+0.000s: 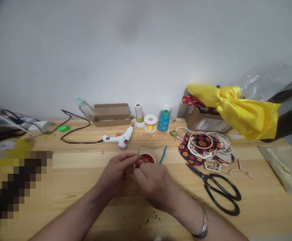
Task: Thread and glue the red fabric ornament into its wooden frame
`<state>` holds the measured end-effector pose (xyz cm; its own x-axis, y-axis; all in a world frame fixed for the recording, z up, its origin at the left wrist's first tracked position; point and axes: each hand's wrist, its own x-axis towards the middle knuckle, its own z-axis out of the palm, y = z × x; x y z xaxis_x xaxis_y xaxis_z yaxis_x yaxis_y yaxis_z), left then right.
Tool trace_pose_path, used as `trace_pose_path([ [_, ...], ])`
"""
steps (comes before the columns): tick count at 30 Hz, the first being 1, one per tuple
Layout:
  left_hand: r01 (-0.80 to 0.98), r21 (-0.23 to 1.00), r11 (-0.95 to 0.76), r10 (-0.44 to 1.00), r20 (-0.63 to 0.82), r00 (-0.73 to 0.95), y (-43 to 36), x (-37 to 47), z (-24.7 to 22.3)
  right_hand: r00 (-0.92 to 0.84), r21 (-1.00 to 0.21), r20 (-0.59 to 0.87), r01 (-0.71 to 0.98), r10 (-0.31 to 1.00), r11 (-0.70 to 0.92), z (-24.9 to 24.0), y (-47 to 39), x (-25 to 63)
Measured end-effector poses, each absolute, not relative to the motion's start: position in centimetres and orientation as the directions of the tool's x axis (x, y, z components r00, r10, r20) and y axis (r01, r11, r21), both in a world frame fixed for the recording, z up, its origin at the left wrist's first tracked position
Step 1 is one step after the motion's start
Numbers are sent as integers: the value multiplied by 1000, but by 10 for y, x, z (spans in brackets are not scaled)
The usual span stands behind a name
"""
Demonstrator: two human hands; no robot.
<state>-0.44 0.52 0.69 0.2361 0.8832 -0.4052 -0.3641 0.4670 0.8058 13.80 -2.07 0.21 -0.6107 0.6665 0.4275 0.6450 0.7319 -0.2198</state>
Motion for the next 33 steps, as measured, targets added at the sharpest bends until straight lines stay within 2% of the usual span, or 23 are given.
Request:
trace_pose_path([
  [2,-425,752,504,863,-421,278,6,-5,6,-670,-138,436,610,601,780,1,-20,138],
  [3,-438,738,514,857,-420,298,6,-5,6,-666,-160,452,593,593,789,2,-20,139],
  [5,-442,736,512,857,-408,314,6,-5,7,-581,-318,504,564,640,762,8,-17,142],
  [7,-421,760,495,867,-404,291,5,-5,8,-388,-562,510,526,768,638,14,-13,145],
  [9,-382,790,479,876,-407,257,5,-5,8,-160,-789,372,465,914,403,17,-6,148],
  [10,-360,802,477,877,-409,251,4,-4,8,-112,-877,238,402,965,263,17,-3,148],
  [12,-315,818,482,872,-412,263,3,-4,7,-123,-973,-25,229,992,4,15,2,147],
  [14,-269,831,487,864,-414,286,2,-3,6,-165,-986,-165,66,972,-156,12,4,145],
  [17,-219,854,473,862,-397,314,-1,0,8,-134,-981,-181,-45,974,-189,10,3,142],
  [26,-159,899,409,887,-350,302,-4,1,14,-94,-996,-84,49,992,-79,12,2,143],
  [33,-122,899,421,879,-371,300,-5,1,15,-120,-988,-133,-60,984,-141,8,2,143],
])
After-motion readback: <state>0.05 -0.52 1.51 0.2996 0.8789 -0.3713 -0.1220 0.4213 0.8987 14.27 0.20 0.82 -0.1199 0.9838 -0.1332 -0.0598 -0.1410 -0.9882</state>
